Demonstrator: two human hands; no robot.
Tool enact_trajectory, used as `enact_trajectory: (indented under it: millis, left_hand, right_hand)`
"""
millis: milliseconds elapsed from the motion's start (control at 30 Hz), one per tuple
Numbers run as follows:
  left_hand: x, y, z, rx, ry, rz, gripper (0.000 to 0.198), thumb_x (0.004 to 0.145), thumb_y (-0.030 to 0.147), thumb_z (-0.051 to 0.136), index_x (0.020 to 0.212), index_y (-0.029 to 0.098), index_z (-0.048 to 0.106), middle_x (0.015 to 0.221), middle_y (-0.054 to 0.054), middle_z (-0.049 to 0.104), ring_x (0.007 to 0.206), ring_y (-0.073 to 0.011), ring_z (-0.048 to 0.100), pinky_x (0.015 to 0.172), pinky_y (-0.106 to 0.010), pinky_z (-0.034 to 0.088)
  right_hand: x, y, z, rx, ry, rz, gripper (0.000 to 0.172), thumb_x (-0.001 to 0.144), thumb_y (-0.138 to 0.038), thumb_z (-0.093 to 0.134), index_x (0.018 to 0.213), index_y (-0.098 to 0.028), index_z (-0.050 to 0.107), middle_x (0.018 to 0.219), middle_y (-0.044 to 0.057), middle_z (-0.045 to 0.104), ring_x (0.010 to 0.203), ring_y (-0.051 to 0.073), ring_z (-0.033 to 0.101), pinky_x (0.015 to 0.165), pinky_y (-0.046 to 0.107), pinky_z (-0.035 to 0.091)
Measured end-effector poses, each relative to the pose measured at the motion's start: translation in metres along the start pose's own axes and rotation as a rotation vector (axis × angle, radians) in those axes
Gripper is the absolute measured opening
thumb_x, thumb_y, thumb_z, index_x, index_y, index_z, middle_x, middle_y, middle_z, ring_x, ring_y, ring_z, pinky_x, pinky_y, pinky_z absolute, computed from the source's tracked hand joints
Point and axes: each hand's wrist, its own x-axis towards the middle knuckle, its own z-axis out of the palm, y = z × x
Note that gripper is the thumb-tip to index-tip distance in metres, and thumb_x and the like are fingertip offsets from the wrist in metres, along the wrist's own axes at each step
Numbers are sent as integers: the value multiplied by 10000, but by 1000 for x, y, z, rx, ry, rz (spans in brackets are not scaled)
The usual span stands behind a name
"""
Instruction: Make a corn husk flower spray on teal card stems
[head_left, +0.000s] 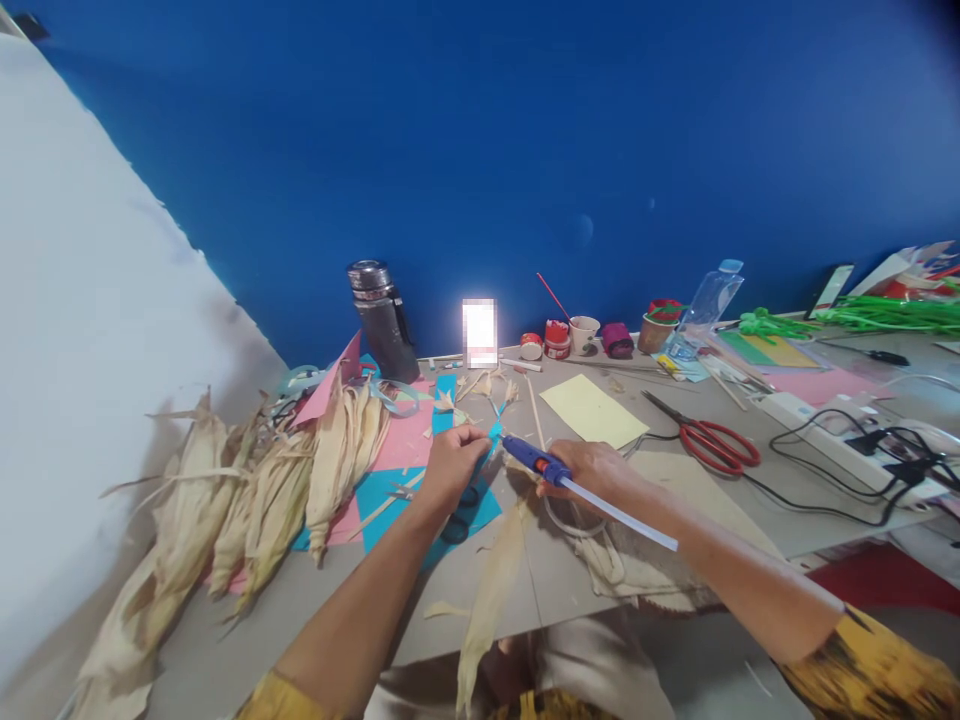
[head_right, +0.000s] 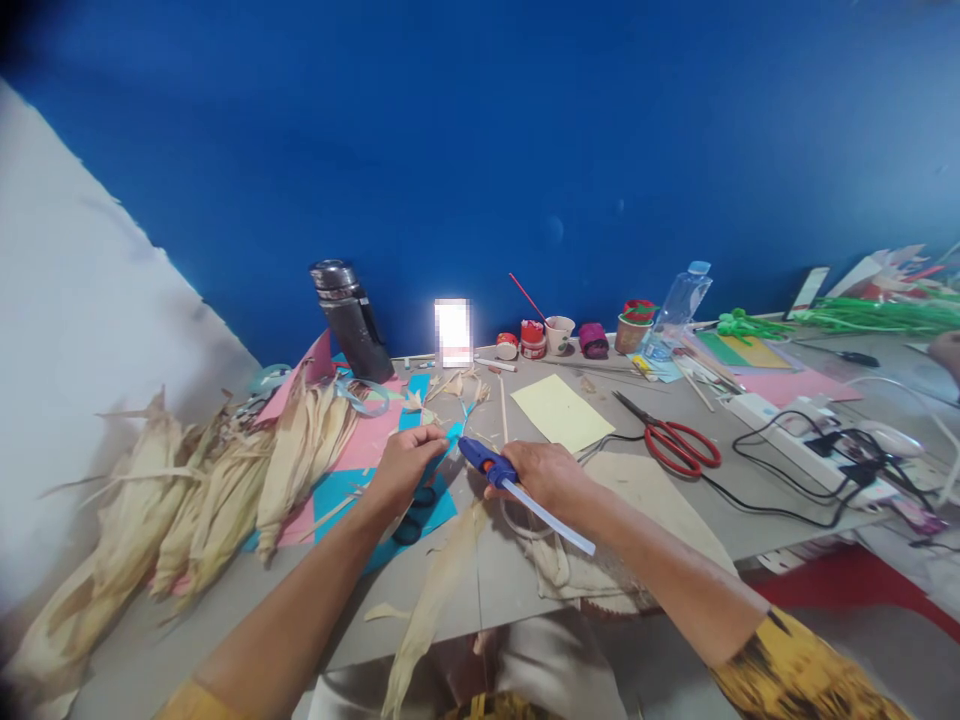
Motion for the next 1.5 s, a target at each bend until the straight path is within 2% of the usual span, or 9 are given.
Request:
enact_trajectory:
  millis: [133,300,500,600,767,900,1100,1267,1500]
  left_hand:
    - [0,0,-1,-15,-5,-15,81,602,243,624,605,170,591,455,64,430,405,-80,358,390,-210,294]
    - [2,-3,-1,-5,-6,-27,91,603,249,633,607,161,607,446,63,447,398,-73,372,401,-204,291]
    - [6,-9,-1,-160,-37,-98,147,573,279,673,631,154,620,456,50,490,396,-88,408,397,-218,310]
    - [8,-12,-2,-183,-18,-104,183,551,236,684,709,147,657,545,27,570,457,-88,475,449,-211,360]
    - [10,-10,-4,-154,45,-91,295,552,221,715,835,141,689,660,-8,632,541,-97,537,507,-221,432]
    - [9,-8,-3,-210,20,-89,225,539,245,735,717,133,656,583,0,582,509,-108,528,470,-236,455]
    - [7,-8,-3,-249,0,-94,197,535,245,727,668,136,631,566,-1,558,545,-132,552,483,-285,542]
    - [5,-7,-2,-241,-61,-101,173,566,242,717,653,130,617,553,-28,591,540,-150,591,495,-296,557]
    - [5,-6,-1,-220,-34,-134,164,556,241,714,651,135,632,574,-54,628,582,-188,632,495,-290,530]
  right_hand:
    - [0,2,-1,-17,38,50,350,885,-551,508,850,-209,577,823,59,672,743,204,612,588,280,284]
    - [-1,-1,-2,-26,11,-61,329,881,-528,521,889,-205,584,879,58,672,803,206,612,614,274,300]
    - [-4,7,-14,-77,165,103,353,908,-538,469,889,-198,561,862,59,663,750,201,603,577,269,265]
    - [-9,14,-18,-78,156,60,345,914,-529,460,887,-200,557,849,50,654,738,196,599,572,274,256]
    - [-17,27,-19,-81,163,142,323,925,-489,462,885,-180,550,872,76,634,746,191,586,575,280,267]
    - [-24,23,-14,19,166,30,297,911,-480,499,885,-189,552,846,63,624,747,190,578,603,274,312]
    - [-19,-6,-9,36,139,-145,321,912,-500,494,912,-188,570,873,55,623,763,179,566,632,264,336]
    - [-11,-15,-10,18,106,-159,254,915,-428,507,945,-185,575,895,53,623,778,172,562,645,256,343]
    - [-14,-9,-9,21,19,-192,328,896,-514,525,928,-195,592,883,57,643,798,190,593,642,260,340]
